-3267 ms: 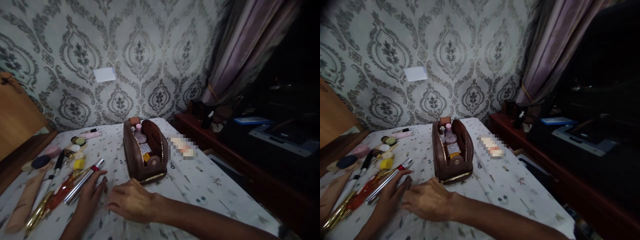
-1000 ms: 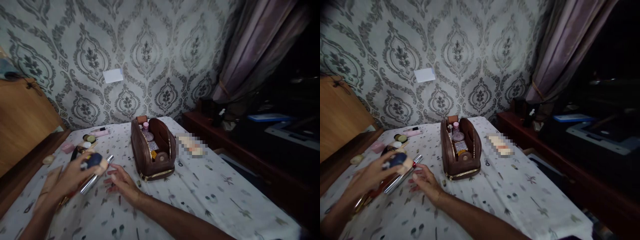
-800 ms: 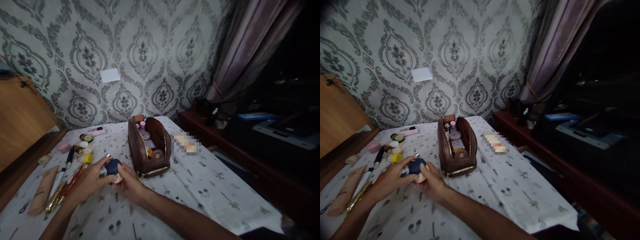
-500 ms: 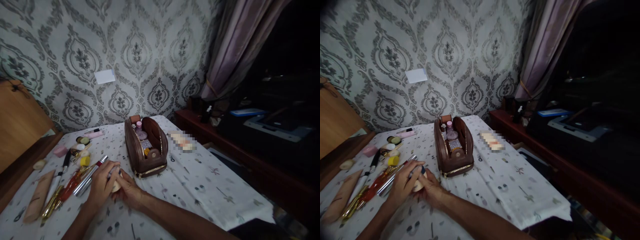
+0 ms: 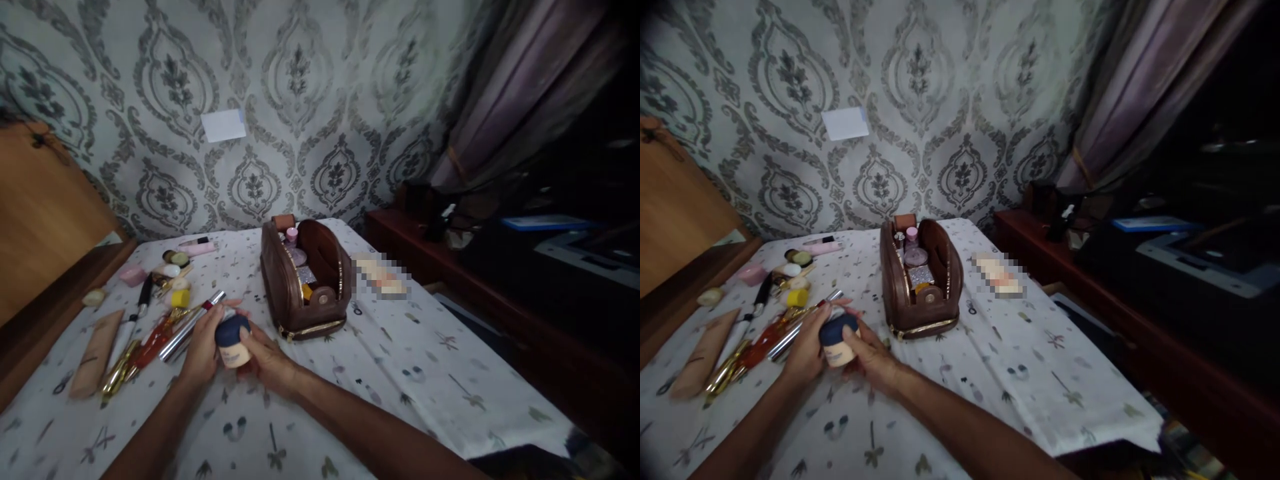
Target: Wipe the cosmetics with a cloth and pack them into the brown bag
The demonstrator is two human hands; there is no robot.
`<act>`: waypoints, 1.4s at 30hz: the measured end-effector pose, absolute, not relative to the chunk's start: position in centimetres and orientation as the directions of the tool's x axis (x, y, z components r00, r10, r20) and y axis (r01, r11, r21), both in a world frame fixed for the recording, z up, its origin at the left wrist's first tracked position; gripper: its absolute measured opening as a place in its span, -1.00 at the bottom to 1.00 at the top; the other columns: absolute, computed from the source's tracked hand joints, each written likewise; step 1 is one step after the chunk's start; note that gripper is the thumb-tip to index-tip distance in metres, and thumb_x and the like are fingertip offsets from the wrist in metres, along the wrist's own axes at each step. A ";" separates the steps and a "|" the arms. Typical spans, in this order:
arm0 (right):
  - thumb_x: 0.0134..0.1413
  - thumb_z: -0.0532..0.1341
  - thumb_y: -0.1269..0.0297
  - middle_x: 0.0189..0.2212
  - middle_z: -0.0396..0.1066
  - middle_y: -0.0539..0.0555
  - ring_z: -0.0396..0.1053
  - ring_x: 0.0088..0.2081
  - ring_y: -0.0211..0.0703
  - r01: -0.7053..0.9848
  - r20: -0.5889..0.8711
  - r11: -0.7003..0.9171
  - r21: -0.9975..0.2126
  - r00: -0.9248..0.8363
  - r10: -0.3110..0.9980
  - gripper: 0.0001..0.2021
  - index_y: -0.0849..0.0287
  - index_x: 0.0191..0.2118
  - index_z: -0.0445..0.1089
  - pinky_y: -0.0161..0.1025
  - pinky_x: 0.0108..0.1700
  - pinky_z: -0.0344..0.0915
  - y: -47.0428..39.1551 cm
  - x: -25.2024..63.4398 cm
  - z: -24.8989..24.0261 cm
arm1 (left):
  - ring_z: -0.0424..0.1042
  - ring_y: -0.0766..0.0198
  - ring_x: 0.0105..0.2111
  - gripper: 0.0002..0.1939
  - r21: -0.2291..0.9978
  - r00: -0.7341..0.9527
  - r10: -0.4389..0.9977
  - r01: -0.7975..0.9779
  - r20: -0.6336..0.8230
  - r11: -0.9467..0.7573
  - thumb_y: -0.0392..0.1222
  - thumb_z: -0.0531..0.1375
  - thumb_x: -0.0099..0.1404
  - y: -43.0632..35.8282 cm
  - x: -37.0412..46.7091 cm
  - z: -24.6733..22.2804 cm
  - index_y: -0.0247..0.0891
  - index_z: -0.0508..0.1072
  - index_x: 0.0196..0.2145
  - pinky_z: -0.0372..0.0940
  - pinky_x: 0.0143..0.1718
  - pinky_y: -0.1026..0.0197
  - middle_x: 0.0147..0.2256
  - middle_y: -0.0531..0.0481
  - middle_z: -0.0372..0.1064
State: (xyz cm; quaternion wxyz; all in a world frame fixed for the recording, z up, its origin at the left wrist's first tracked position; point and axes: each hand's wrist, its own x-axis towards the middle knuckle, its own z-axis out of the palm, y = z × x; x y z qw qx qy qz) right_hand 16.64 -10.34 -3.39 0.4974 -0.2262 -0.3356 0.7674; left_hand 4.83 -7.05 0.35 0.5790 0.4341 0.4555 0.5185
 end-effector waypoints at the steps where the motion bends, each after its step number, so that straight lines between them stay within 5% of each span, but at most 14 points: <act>1: -0.08 0.33 -0.25 -0.39 0.48 -0.02 0.40 -0.52 -0.32 -0.627 -0.025 -0.300 -0.719 -0.408 0.913 -0.37 0.11 -0.01 0.35 -0.44 -0.59 0.26 -10.3 16.7 -3.3 | 0.56 0.13 -0.33 -0.46 0.967 0.031 0.997 -0.240 -0.077 0.082 0.19 0.29 0.13 -7.0 4.9 0.4 -0.33 0.51 -0.13 0.40 -0.48 0.30 -0.32 -0.12 0.56; 7: 0.21 0.05 -0.25 -0.41 0.48 0.04 0.47 -0.40 -0.25 -0.685 -0.109 -0.454 -0.570 -0.484 0.868 -0.43 0.23 -0.14 0.42 -0.38 -0.45 0.35 -10.0 16.5 -3.1 | 0.57 0.16 -0.29 -0.40 0.979 0.058 0.998 -0.204 -0.010 0.021 0.24 0.19 0.22 -7.5 4.9 0.3 -0.19 0.41 0.08 0.18 -0.72 0.42 -0.07 -0.16 0.52; 15: -0.08 0.40 -0.11 -0.23 0.50 -0.02 0.45 -0.31 -0.24 -0.642 -0.051 -0.288 -0.711 -0.361 0.931 -0.50 0.05 -0.08 0.37 -0.38 -0.42 0.31 -10.4 16.5 -3.0 | 0.52 0.08 -0.08 -0.43 0.986 0.003 0.999 -0.159 0.049 -0.048 0.26 0.19 0.23 -7.2 4.3 -0.2 -0.17 0.42 0.05 0.43 -0.20 0.19 -0.04 -0.16 0.50; 21: -0.13 0.44 -0.04 -0.06 0.48 0.03 0.40 -0.02 -0.11 -0.743 0.038 -0.137 -0.655 -0.213 0.976 -0.51 0.08 -0.10 0.41 -0.19 0.05 0.31 -10.4 16.5 -2.0 | 0.44 0.08 0.05 -0.46 0.971 -0.089 0.995 -0.230 0.045 -0.064 0.22 0.19 0.24 -7.6 5.0 -0.1 -0.17 0.42 0.03 0.30 0.08 0.09 0.02 -0.14 0.47; 24: -0.21 0.49 0.07 -0.04 0.47 0.03 0.39 -0.01 -0.13 -0.718 0.030 -0.070 -0.693 -0.125 0.992 -0.47 0.07 -0.08 0.38 -0.19 0.12 0.25 -10.3 16.6 -2.2 | 0.43 0.11 0.05 -0.51 0.948 -0.126 0.992 -0.316 -0.002 -0.038 0.19 0.22 0.21 -7.7 5.4 -0.3 -0.17 0.47 -0.03 0.28 0.09 0.14 0.00 -0.11 0.49; 29: -0.39 0.54 0.18 -0.14 0.45 0.02 0.41 -0.12 -0.13 -0.446 0.132 0.104 -0.889 -0.031 0.991 -0.36 0.08 -0.10 0.30 -0.21 -0.02 0.32 -10.3 16.9 -2.9 | 0.55 0.12 -0.18 -0.61 0.876 -0.080 0.985 -0.473 -0.156 0.100 0.07 0.28 0.17 -7.5 5.6 -0.9 -0.26 0.50 -0.15 0.41 -0.08 0.14 -0.25 -0.08 0.57; 32: -0.32 0.51 0.15 -0.10 0.43 0.07 0.41 -0.09 -0.07 -0.251 0.246 0.243 -0.937 0.019 0.969 -0.34 0.10 -0.03 0.29 -0.18 -0.03 0.33 -10.6 17.1 -2.9 | 0.56 0.18 -0.27 -0.68 0.853 -0.081 0.974 -0.501 -0.213 0.145 -0.03 0.26 0.20 -7.5 5.6 -0.7 -0.30 0.50 -0.17 0.45 -0.21 0.21 -0.33 -0.03 0.57; 38: -0.07 0.44 0.17 0.04 0.39 0.16 0.34 0.08 0.02 0.152 0.518 0.511 -0.846 0.008 0.855 -0.33 0.09 0.17 0.25 -0.07 0.14 0.26 -11.1 17.8 -2.9 | 0.56 0.22 -0.31 -0.83 0.810 -0.076 0.927 -0.516 -0.368 0.279 -0.19 0.21 0.24 -8.0 6.1 0.4 -0.30 0.53 -0.26 0.45 -0.24 0.25 -0.39 0.00 0.56; 42: -0.08 0.44 0.17 0.01 0.37 0.17 0.31 0.06 0.05 0.290 0.550 0.529 -0.797 -0.011 0.835 -0.35 0.07 0.16 0.28 -0.03 0.13 0.27 -11.0 18.0 -2.9 | 0.54 0.25 -0.35 -0.84 0.850 -0.112 0.925 -0.448 -0.362 0.278 -0.15 0.25 0.19 -8.2 6.2 0.4 -0.29 0.54 -0.32 0.43 -0.28 0.27 -0.40 0.03 0.56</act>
